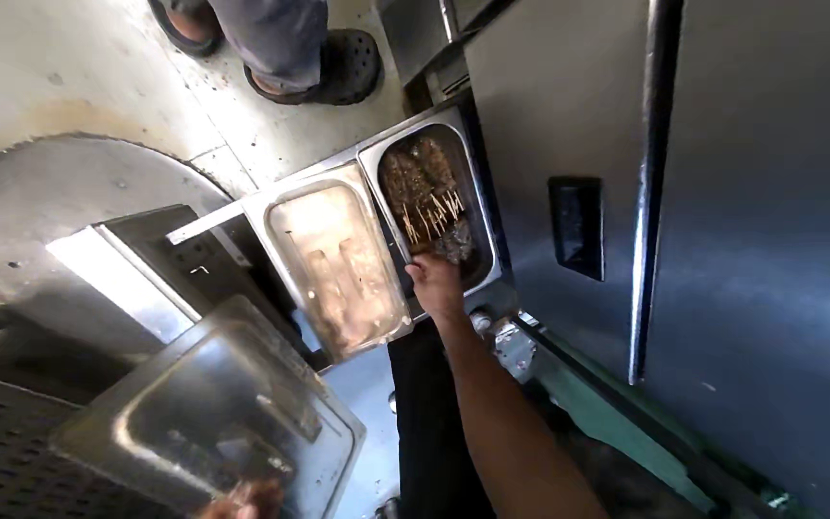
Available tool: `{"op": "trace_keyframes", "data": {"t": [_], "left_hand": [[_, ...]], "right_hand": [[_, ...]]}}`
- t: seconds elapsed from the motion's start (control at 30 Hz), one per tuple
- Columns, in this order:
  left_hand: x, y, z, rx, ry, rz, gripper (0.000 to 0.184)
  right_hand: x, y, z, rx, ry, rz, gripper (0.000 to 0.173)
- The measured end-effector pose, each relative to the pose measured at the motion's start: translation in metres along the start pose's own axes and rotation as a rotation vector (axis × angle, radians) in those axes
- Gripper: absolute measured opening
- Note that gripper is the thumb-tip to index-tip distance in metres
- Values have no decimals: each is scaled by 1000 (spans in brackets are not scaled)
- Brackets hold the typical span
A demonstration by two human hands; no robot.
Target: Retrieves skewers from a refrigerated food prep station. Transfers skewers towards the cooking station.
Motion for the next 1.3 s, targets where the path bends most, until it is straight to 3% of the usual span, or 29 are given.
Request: {"op": "trace_keyframes", "data": {"t": [0.2, 0.47, 0.53, 0.73, 0.87, 1.0, 1.1, 1.17, 1.3], "left_hand": [[1, -5, 1, -17, 3, 51, 16], [1, -8, 3, -4, -28, 90, 15], [4, -6, 3, 6, -29, 102, 15], [-2, -5, 3, -13, -15, 137, 15], [-2, -7, 4, -12, -12, 108, 16], [-2, -9, 5, -9, -5, 110, 16], [-2, -9, 5, -8, 5, 115, 15], [-3, -8, 6, -14, -5, 120, 15], [-4, -10, 5, -8, -30, 126, 15]], "right_hand": [[-29, 58, 22, -316, -161, 80, 26], [-16, 36, 62, -186, -240, -214, 75], [-14, 34, 66, -183, -224, -256, 80], [-23, 41, 63, -278, -171, -240, 59], [-25, 67, 32, -369, 15, -79, 20], [-39, 88, -5, -337, 17, -34, 15], [-38, 95, -15, -351, 156, 11, 11], [-17, 94, -11, -267, 197, -59, 14], [6, 59, 31, 125, -31, -183, 21]]}}
Point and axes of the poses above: each hand's wrist, its own z-axis towards the middle knuckle, its own y-axis out of the back of the hand, x = y × z, the point moved 8 cm from there along z, towards the middle knuckle, and after that the axes turned 6 degrees about z, right-handed, at the moved point
